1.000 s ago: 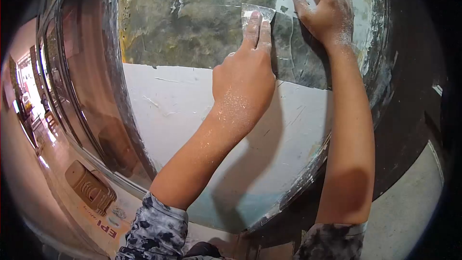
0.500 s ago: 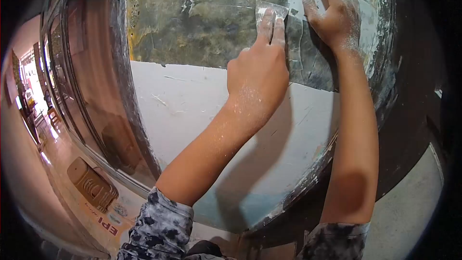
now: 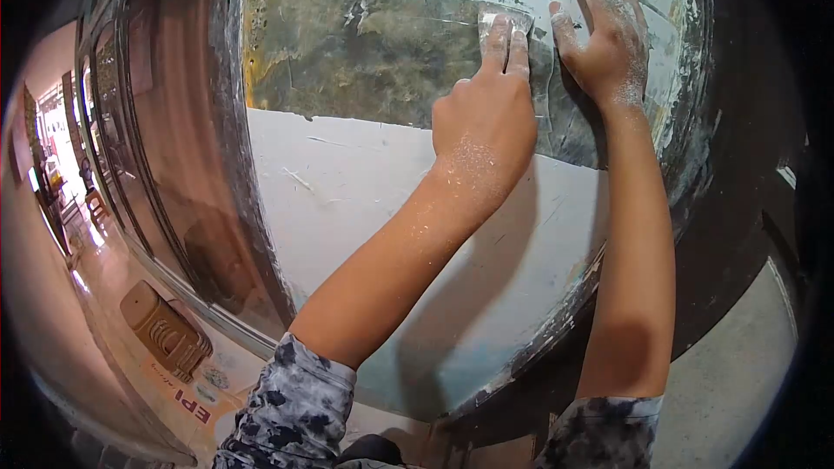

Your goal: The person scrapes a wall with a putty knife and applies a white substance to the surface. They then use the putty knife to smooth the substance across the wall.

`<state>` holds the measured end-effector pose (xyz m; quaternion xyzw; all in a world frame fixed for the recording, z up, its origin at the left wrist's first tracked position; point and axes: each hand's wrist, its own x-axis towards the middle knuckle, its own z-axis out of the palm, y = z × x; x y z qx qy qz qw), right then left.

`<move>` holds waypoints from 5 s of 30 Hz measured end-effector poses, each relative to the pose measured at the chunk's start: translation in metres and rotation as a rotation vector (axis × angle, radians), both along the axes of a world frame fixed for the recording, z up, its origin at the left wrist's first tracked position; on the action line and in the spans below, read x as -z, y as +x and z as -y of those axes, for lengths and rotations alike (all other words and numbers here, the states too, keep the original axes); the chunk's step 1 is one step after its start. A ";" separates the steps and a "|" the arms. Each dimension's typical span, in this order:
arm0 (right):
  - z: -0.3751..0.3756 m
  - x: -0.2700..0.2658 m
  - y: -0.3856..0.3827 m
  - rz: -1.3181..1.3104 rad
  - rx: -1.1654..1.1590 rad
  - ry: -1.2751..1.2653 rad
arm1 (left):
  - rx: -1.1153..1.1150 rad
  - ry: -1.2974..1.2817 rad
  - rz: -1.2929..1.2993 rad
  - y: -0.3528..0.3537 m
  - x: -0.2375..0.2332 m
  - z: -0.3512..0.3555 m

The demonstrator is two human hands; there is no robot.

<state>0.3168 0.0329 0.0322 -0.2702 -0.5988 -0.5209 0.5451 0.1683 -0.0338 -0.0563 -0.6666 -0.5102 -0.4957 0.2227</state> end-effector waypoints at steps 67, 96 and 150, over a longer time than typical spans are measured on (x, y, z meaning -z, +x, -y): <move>0.058 0.099 0.013 -0.220 0.058 -0.712 | -0.099 0.610 -0.258 -0.132 -0.029 -0.092; 0.051 0.039 0.013 -0.163 0.046 -0.446 | -0.048 0.649 -0.227 -0.138 -0.025 -0.094; 0.041 0.035 -0.053 -0.215 -0.045 -0.544 | -0.086 0.602 -0.078 -0.139 -0.024 -0.095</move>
